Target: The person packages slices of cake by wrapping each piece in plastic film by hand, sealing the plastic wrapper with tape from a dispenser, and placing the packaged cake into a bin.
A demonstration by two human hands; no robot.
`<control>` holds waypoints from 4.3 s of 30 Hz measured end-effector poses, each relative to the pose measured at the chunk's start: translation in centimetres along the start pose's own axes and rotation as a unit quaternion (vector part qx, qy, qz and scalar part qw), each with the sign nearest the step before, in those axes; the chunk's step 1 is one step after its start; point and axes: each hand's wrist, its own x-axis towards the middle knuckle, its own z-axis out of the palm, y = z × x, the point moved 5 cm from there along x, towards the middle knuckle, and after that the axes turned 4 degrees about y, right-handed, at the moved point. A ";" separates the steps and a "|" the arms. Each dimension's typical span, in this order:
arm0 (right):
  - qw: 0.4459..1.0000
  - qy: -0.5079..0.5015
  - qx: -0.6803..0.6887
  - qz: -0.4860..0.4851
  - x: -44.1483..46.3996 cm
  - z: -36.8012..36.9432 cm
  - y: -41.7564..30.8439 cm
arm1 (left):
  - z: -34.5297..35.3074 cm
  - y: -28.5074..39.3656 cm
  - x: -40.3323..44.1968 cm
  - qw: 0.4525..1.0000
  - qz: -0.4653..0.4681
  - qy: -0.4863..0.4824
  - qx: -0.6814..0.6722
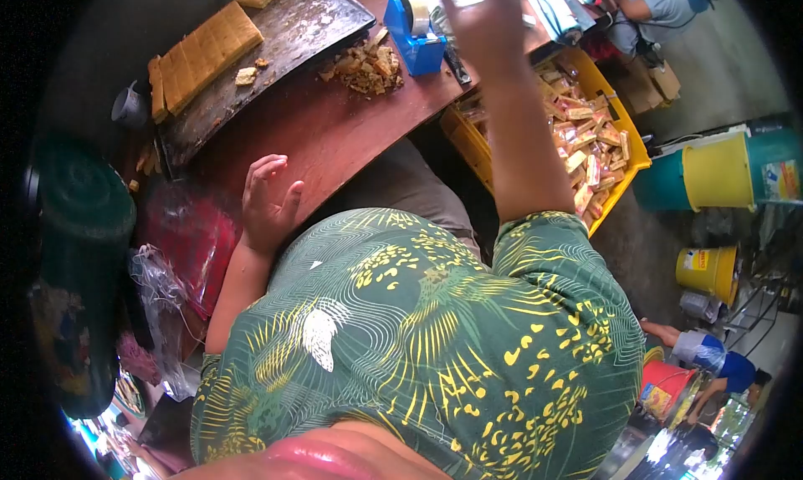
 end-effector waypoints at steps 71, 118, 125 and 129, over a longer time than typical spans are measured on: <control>0.886 -0.373 0.274 -0.027 -17.1 10.2 -16.4 | -1.3 -0.2 -1.9 0.968 -0.047 -0.116 0.215; 0.845 -0.488 0.219 -0.003 -15.8 9.8 -16.8 | -2.0 0.3 -1.4 0.982 -0.084 -0.094 0.140; 0.879 -0.424 0.219 -0.027 -17.8 11.8 -15.3 | -2.0 0.1 -0.8 0.987 -0.001 -0.062 0.146; 0.886 -0.414 0.205 -0.038 -18.1 12.4 -15.2 | -2.3 -0.3 -1.4 0.985 -0.044 -0.079 0.146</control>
